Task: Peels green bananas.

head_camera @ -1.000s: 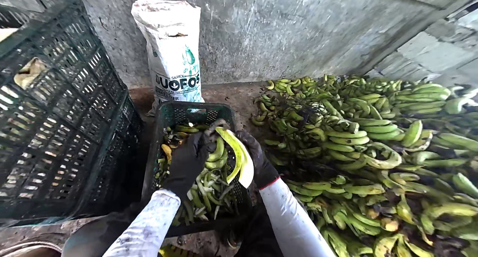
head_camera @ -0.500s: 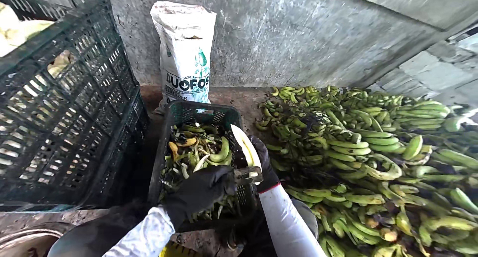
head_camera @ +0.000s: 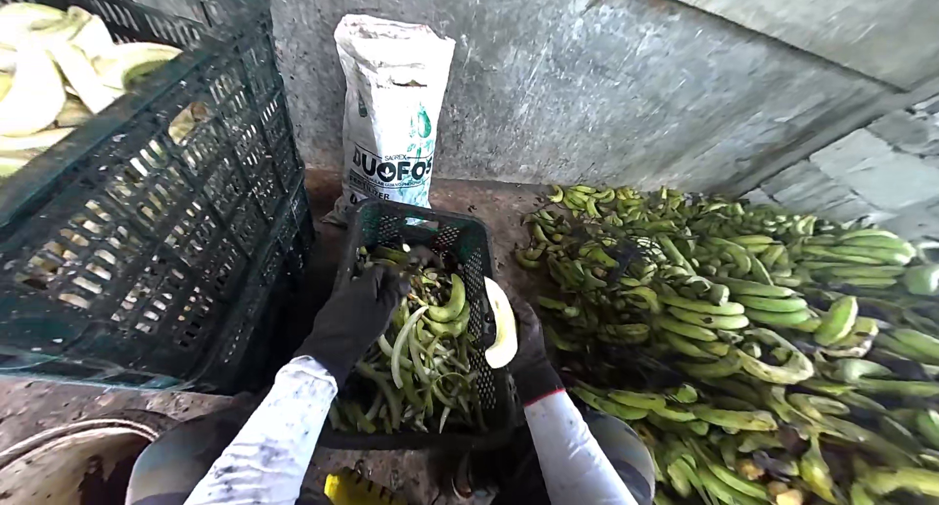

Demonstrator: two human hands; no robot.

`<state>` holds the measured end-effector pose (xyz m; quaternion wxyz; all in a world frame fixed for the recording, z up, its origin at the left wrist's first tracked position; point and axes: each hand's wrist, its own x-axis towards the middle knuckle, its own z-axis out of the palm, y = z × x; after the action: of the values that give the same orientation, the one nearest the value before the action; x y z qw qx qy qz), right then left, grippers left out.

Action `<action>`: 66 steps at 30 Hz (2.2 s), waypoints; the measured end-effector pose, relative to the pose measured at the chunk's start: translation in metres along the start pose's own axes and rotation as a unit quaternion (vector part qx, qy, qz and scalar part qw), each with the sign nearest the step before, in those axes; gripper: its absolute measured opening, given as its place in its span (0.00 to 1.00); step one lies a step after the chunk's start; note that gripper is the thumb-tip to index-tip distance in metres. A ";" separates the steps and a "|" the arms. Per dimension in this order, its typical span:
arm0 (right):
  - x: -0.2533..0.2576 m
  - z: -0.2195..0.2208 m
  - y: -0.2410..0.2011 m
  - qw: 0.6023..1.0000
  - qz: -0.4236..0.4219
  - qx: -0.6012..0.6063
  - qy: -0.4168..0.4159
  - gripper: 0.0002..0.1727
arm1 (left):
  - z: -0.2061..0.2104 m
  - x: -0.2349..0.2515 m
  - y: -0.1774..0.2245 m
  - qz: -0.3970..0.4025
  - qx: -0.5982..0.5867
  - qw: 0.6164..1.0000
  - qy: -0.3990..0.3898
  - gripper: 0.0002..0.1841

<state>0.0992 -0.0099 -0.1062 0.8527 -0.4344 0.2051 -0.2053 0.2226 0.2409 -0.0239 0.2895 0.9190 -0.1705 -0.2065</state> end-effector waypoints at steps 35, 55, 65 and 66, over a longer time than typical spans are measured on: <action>0.133 0.016 0.103 0.618 0.164 -0.763 0.095 0.34 | 0.006 0.005 -0.006 0.070 -0.133 0.989 -0.012 0.33; 0.068 0.038 -0.049 0.931 -0.090 -0.355 -0.008 0.36 | 0.042 -0.004 -0.008 0.111 -0.405 0.908 0.016 0.27; 0.007 0.045 -0.048 0.967 -0.127 -0.220 -0.008 0.42 | 0.094 -0.026 0.034 0.137 -0.524 0.840 -0.020 0.22; 0.003 0.043 -0.054 0.965 -0.135 -0.225 -0.014 0.41 | 0.089 -0.029 0.046 0.156 -0.540 0.827 -0.008 0.21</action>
<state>0.1153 -0.0129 -0.0390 0.7004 -0.6414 0.1734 -0.2606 0.1466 0.1769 -0.0543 0.7669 0.5751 -0.1750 -0.2248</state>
